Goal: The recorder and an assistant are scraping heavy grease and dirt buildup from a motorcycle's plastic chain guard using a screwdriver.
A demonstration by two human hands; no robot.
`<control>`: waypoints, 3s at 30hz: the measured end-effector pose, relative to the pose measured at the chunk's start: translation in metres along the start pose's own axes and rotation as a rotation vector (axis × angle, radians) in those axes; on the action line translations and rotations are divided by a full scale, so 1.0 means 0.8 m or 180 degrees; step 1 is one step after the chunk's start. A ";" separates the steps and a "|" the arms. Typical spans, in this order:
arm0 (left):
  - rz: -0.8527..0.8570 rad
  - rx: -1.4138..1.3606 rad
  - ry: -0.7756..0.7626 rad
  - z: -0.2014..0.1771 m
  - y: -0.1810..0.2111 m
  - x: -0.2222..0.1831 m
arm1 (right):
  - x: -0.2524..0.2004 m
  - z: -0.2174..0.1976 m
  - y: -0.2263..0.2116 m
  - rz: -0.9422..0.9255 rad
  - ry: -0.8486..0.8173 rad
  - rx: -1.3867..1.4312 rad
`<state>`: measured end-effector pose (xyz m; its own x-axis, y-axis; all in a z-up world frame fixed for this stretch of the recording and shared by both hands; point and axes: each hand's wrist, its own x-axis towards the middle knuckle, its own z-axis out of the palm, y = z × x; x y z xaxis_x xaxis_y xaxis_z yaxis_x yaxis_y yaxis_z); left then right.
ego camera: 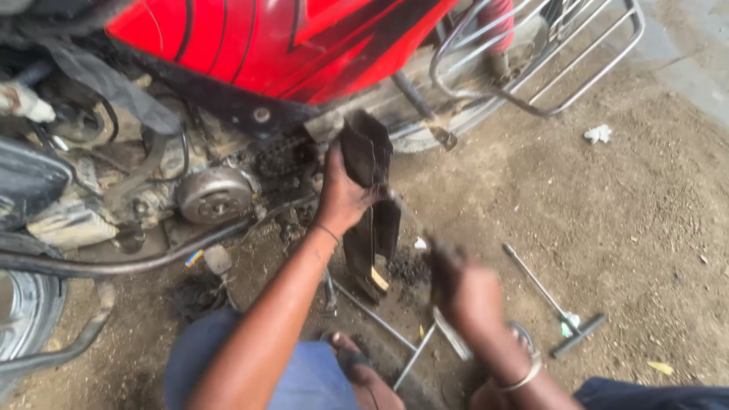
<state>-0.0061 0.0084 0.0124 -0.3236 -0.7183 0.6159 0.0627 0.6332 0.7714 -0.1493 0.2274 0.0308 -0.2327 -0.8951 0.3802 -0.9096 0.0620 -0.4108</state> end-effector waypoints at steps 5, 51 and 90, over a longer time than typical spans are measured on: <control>-0.0050 0.0030 0.0027 0.005 0.007 0.000 | 0.010 -0.010 0.004 0.0241 -0.0543 0.0162; 0.0071 0.0770 0.0219 0.020 0.006 -0.005 | 0.051 -0.074 0.006 -0.0257 -0.0604 -0.0193; 0.0137 0.0619 0.0340 -0.006 -0.032 -0.009 | 0.017 -0.087 0.015 0.0818 -0.0710 -0.0034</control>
<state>-0.0010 -0.0038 -0.0115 -0.2221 -0.7093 0.6690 -0.1124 0.7002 0.7051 -0.1876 0.2468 0.0886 -0.3750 -0.9240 0.0743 -0.8347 0.3018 -0.4606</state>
